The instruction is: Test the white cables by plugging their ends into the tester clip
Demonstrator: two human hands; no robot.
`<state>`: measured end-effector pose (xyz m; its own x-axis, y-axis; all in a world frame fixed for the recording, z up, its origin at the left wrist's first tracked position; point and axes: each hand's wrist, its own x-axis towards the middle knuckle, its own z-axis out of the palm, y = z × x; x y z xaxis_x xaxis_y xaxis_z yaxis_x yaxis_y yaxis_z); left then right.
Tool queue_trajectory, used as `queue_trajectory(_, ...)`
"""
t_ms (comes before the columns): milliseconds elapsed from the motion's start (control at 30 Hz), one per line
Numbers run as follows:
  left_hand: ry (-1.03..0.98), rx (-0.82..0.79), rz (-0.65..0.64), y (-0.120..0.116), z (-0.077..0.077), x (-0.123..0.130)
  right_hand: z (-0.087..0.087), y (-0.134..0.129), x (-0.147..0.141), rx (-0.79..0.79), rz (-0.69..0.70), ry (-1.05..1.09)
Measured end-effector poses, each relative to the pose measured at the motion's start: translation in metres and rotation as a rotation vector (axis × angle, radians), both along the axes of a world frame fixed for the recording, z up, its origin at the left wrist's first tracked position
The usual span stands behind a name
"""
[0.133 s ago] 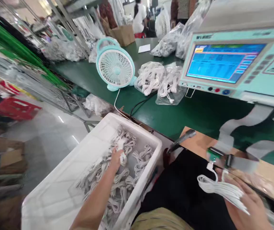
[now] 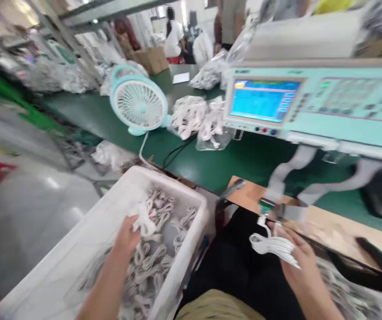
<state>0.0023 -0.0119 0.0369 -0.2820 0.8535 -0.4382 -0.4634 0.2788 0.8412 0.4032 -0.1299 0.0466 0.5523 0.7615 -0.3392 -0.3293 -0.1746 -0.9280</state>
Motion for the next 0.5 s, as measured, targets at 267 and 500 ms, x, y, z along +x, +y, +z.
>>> queue_trajectory(267,-0.189,0.036,-1.165,-0.029,0.061,0.173,0.023,0.007,-0.011,0.088,-0.039,0.158)
queue_trajectory(500,-0.101,-0.050,-1.192,-0.030,0.048,0.251,0.019,0.005,-0.014,0.176,0.012,0.185)
